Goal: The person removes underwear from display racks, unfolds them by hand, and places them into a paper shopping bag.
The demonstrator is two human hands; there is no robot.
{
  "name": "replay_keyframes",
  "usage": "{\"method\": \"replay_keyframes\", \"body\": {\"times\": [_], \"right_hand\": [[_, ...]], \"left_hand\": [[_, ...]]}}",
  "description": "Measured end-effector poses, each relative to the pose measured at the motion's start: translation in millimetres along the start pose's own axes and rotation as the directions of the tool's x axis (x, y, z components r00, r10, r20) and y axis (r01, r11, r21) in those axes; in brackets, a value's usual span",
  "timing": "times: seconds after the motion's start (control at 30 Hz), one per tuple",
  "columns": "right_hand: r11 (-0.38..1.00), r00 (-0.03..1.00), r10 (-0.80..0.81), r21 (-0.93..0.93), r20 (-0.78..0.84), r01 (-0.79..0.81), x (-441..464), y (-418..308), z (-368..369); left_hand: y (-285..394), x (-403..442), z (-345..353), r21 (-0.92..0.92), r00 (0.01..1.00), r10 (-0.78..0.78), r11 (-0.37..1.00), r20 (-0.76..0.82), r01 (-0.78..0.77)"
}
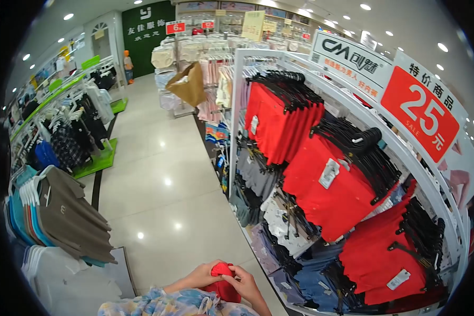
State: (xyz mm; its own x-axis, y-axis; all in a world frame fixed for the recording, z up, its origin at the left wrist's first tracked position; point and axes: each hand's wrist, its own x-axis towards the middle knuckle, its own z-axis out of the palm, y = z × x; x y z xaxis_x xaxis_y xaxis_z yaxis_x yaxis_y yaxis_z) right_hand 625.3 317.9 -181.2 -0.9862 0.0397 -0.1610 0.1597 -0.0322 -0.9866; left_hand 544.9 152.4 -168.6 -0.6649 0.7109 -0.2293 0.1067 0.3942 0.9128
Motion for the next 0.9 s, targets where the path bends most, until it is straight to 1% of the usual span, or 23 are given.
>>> {"method": "replay_keyframes", "body": {"times": [0.07, 0.1, 0.13, 0.17, 0.2, 0.23, 0.27, 0.33, 0.37, 0.4, 0.43, 0.47, 0.5, 0.53, 0.57, 0.6, 0.67, 0.7, 0.77, 0.8, 0.83, 0.87, 0.9], "right_hand": [[0.998, 0.998, -0.057, -0.026, 0.006, 0.057, 0, -3, 10], [0.993, 0.994, -0.107, -0.053, 0.000, 0.106, -1, -5, 14], [0.993, 0.994, -0.108, -0.053, 0.019, 0.109, -3, -7, 16], [0.955, 0.981, -0.183, -0.225, 0.064, 0.193, -4, -9, 16], [0.883, 0.961, -0.247, -0.381, 0.121, 0.275, -4, -10, 16], [0.917, 0.974, -0.111, -0.358, 0.200, 0.178, -6, -6, 17], [0.919, 0.970, -0.105, -0.352, 0.218, 0.179, -9, -2, 22], [0.851, 0.962, -0.072, -0.487, 0.263, 0.196, -17, 6, 34], [0.849, 0.943, -0.046, -0.484, 0.330, 0.211, -17, 15, 40], [0.846, 0.939, -0.045, -0.487, 0.342, 0.218, -18, 20, 49], [0.782, 0.948, -0.070, -0.574, 0.309, 0.245, -17, 22, 59], [0.706, 0.956, -0.101, -0.657, 0.277, 0.265, -15, 22, 66], [0.698, 0.953, -0.101, -0.663, 0.285, 0.272, -10, 21, 70], [0.736, 0.949, -0.053, -0.630, 0.310, 0.247, -5, 21, 74], [0.773, 0.942, -0.009, -0.596, 0.335, 0.219, 3, 22, 78], [0.808, 0.933, 0.032, -0.559, 0.358, 0.187, 12, 23, 83], [0.871, 0.905, 0.105, -0.477, 0.412, 0.116, 35, 27, 100], [0.898, 0.885, 0.136, -0.433, 0.445, 0.079, 49, 28, 112], [0.941, 0.836, 0.191, -0.339, 0.514, -0.007, 73, 33, 143], [0.945, 0.836, 0.183, -0.327, 0.517, -0.005, 85, 32, 163], [0.921, 0.841, 0.156, -0.383, 0.519, 0.066, 96, 31, 183], [0.890, 0.849, 0.125, -0.436, 0.514, 0.133, 108, 28, 204], [0.948, 0.743, 0.154, -0.309, 0.652, 0.075, 126, 26, 224]], "left_hand": [[-8, -11, -3, -0.027, 0.997, 0.008, 1.000, -0.073, -0.010], [-14, -19, -2, -0.095, 0.989, -0.024, 0.995, -0.147, 0.010], [-20, -26, 1, -0.164, 0.973, -0.061, 0.986, -0.221, 0.024], [-23, -33, 4, -0.167, 0.968, -0.068, 0.986, -0.240, 0.028], [-26, -42, 8, -0.275, 0.937, -0.129, 0.961, -0.324, 0.037], [-31, -52, 12, -0.380, 0.897, -0.198, 0.924, -0.396, 0.037], [-37, -60, 16, -0.384, 0.888, -0.212, 0.922, -0.407, 0.044], [-46, -71, 21, -0.624, 0.869, -0.350, 0.779, -0.350, 0.063], [-47, -75, 19, -0.629, 0.863, -0.355, 0.775, -0.360, 0.057], [-47, -80, 17, -0.591, 0.879, -0.360, 0.798, -0.311, 0.118], [-47, -84, 13, -0.548, 0.893, -0.366, 0.818, -0.260, 0.176], [-49, -87, 11, -0.556, 0.892, -0.365, 0.815, -0.268, 0.166], [-53, -89, 9, -0.588, 0.923, -0.326, 0.794, -0.204, 0.150], [-56, -91, 7, -0.619, 0.950, -0.280, 0.773, -0.138, 0.138], [-58, -93, 2, -0.732, 0.956, -0.285, 0.667, -0.074, 0.142], [-68, -92, -3, -0.732, 0.957, -0.279, 0.668, -0.078, 0.135], [-95, -92, -19, -0.666, 0.983, -0.078, 0.744, -0.165, -0.053], [-96, -96, -35, -0.549, 0.977, -0.064, 0.834, -0.201, -0.059], [-100, -110, -72, -0.543, 0.973, -0.099, 0.839, -0.211, -0.032], [-103, -118, -90, -0.542, 0.968, -0.136, 0.841, -0.209, 0.001], [-118, -124, -103, -0.481, 0.939, -0.151, 0.877, -0.310, -0.018], [-118, -135, -120, -0.466, 0.943, -0.152, 0.885, -0.297, -0.004], [-114, -145, -139, -0.443, 0.890, -0.230, 0.896, -0.394, 0.035]]}}
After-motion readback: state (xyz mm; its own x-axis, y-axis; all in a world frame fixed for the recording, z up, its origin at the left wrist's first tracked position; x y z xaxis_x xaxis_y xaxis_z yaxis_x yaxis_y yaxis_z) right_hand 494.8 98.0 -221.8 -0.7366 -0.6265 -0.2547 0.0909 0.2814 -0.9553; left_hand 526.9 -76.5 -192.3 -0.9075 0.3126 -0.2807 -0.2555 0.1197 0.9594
